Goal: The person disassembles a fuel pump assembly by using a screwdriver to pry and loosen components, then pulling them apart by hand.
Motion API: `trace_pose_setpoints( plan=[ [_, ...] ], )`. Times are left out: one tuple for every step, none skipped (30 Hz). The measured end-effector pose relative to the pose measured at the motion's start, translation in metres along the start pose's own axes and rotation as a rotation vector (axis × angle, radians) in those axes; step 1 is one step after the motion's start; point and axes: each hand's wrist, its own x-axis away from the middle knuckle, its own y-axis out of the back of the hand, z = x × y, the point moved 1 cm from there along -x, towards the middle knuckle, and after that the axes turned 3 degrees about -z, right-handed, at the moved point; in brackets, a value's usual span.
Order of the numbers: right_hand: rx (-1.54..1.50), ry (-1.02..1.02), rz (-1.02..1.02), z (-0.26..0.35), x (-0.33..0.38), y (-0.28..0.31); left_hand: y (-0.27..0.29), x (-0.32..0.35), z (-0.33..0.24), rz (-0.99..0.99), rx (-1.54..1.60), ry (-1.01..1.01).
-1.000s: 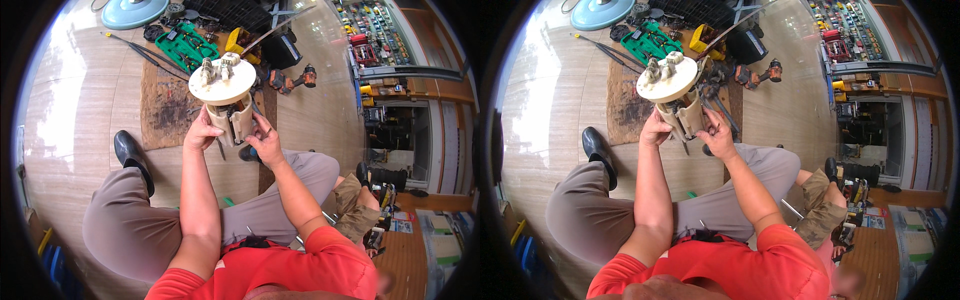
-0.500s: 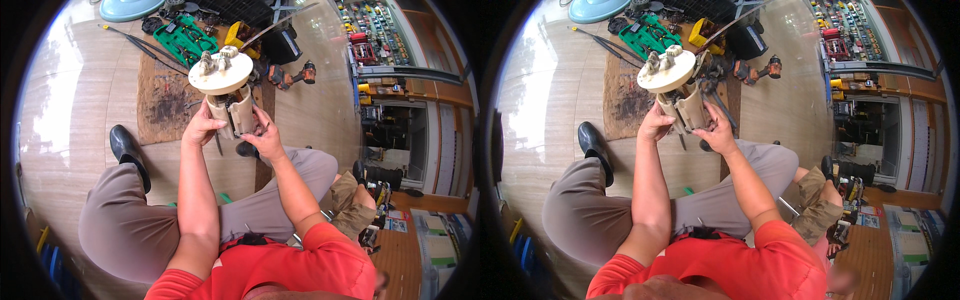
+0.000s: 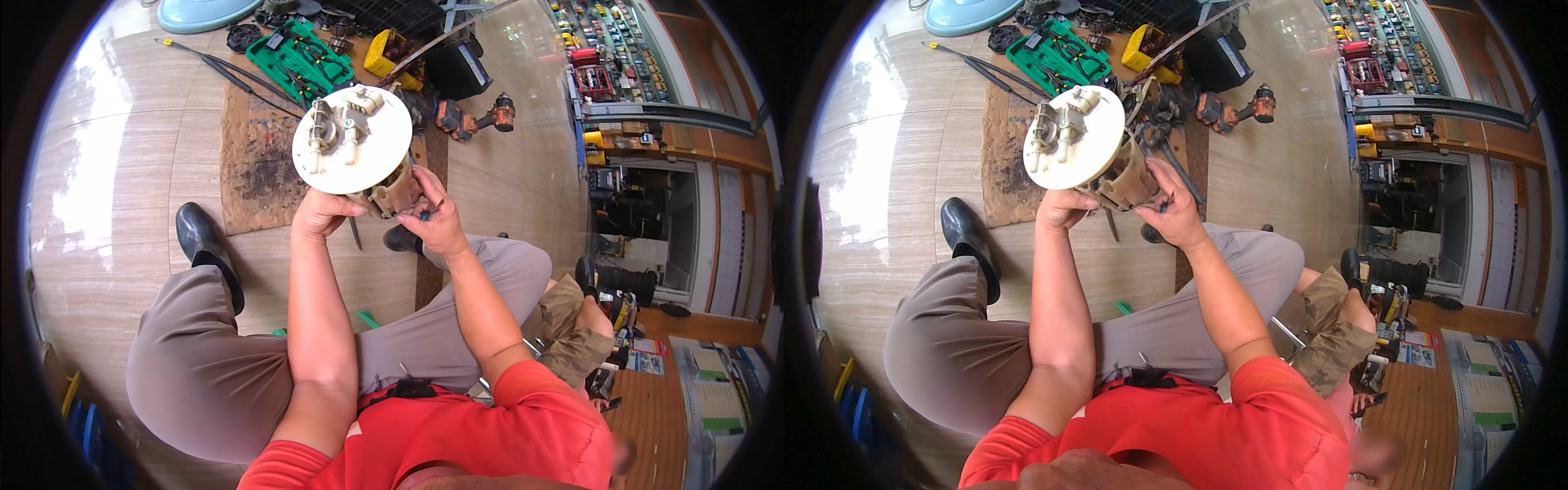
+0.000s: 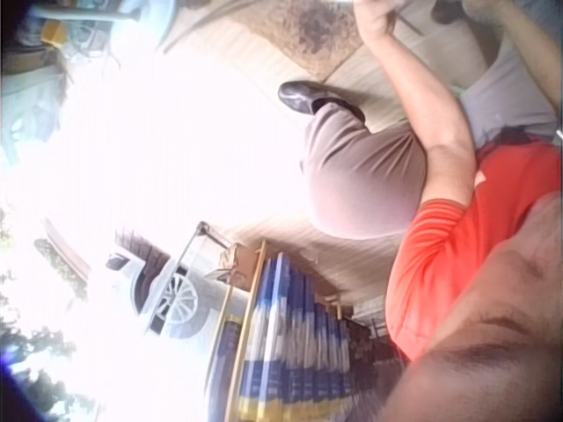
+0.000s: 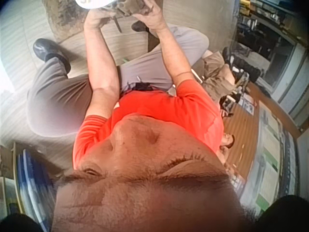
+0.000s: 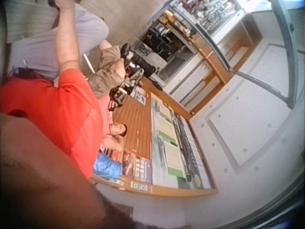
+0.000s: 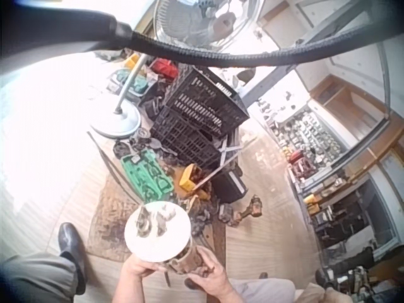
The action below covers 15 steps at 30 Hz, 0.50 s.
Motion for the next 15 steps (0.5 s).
trace_pose_setpoints(
  plan=[
    [-0.001, 0.001, 0.002, 0.000, 0.000, 0.000, 0.000, 0.001, 0.000, -0.003, -0.011, 0.002],
    [0.007, 0.002, 0.000, 0.000, 0.000, 0.000, 0.002, 0.000, 0.000, -0.003, -0.027, 0.004],
    [0.015, 0.003, -0.001, 0.001, 0.000, 0.000, 0.002, 0.000, -0.001, -0.003, -0.043, 0.006],
    [0.023, 0.003, -0.002, 0.001, 0.000, 0.001, 0.002, 0.000, -0.001, -0.002, -0.058, 0.008],
    [0.020, -0.003, -0.005, 0.002, 0.000, 0.001, 0.002, 0.000, -0.001, 0.004, -0.049, 0.003],
    [0.017, -0.011, -0.008, 0.003, 0.000, 0.001, -0.004, 0.000, -0.003, 0.009, -0.038, 0.000],
    [0.013, -0.020, -0.010, 0.004, 0.000, 0.001, -0.006, 0.000, -0.004, 0.015, -0.028, -0.004],
    [-0.003, -0.038, 0.004, 0.005, -0.001, 0.001, 0.001, -0.005, 0.000, 0.031, -0.018, 0.039],
    [-0.021, -0.063, 0.018, 0.006, -0.001, 0.002, -0.003, -0.006, 0.000, 0.015, 0.012, -0.008],
    [-0.038, -0.088, 0.032, 0.007, -0.001, 0.003, -0.009, -0.007, 0.000, -0.002, 0.043, -0.056],
    [-0.108, -0.127, 0.057, 0.008, -0.001, 0.001, -0.008, -0.008, 0.000, -0.005, 0.007, -0.055],
    [-0.151, -0.139, 0.064, 0.009, -0.001, 0.000, -0.006, -0.008, 0.001, 0.021, -0.001, -0.061],
    [-0.195, -0.152, 0.070, 0.009, 0.000, -0.002, -0.001, -0.010, 0.004, 0.008, 0.023, -0.067],
    [-0.238, -0.165, 0.076, 0.009, 0.001, -0.003, 0.005, -0.012, 0.009, -0.006, 0.047, -0.072],
    [-0.267, -0.161, 0.087, 0.009, 0.000, -0.005, 0.010, -0.014, 0.014, -0.022, 0.037, -0.099]
  ],
)
